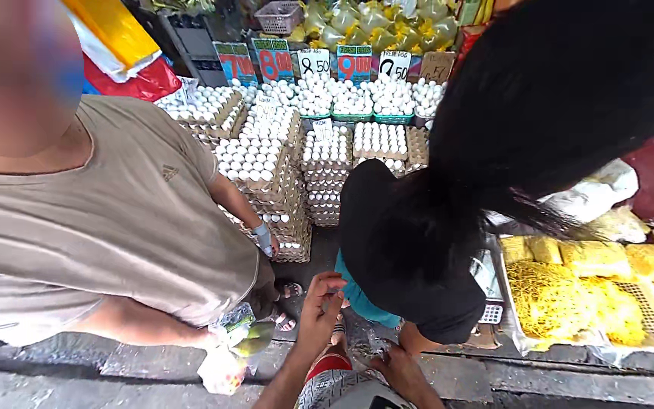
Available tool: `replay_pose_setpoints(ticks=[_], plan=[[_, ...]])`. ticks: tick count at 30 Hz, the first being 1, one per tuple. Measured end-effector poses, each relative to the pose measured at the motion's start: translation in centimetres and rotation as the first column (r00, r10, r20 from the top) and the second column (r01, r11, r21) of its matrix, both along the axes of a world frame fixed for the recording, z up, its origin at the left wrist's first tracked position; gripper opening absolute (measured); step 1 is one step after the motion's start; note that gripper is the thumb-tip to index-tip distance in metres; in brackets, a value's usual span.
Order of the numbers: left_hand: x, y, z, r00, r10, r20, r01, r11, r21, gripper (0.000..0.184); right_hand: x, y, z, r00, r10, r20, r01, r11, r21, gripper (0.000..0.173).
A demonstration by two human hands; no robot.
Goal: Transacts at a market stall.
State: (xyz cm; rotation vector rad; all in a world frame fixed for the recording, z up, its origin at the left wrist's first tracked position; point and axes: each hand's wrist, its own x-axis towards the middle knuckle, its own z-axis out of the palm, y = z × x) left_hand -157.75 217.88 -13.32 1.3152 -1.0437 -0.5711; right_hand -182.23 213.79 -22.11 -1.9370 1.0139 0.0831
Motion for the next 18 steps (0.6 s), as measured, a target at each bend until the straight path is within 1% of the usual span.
replay_pose_setpoints(ticks=[3,6,9,11,13,18], plan=[[0.9,-0.3,-0.1,0.999,-0.017,-0.027,0.017,1.0,-0.004,0.024,1.2,-0.6,0.4,0.993,0.115,0.007,-0.115,0.993,0.006,0.046],[1.5,-0.6,0.6,0.997,-0.056,-0.049,0.056,0.998,-0.015,0.023,1.8,-1.1,0.8,0.971,0.233,0.059,-0.232,0.972,-0.017,0.046],[1.6,-0.5,0.9,0.997,-0.068,-0.034,0.067,0.998,-0.018,0.023,1.6,-1.3,0.1,0.959,0.278,0.052,-0.275,0.96,-0.055,0.045],[1.4,0.0,0.6,0.996,-0.079,-0.037,0.078,0.996,-0.036,0.022,1.3,-1.1,-0.4,0.967,0.245,0.067,-0.24,0.968,-0.066,0.044],[1.0,0.8,0.0,0.995,-0.09,-0.049,0.089,0.996,-0.031,0.021,0.8,-0.7,-0.7,0.98,0.188,0.069,-0.186,0.982,-0.034,0.046],[-0.3,3.9,-1.2,0.993,-0.101,-0.063,0.105,0.993,0.063,0.021,-1.0,1.3,-2.0,0.996,0.072,0.06,-0.076,0.995,0.066,0.046]])
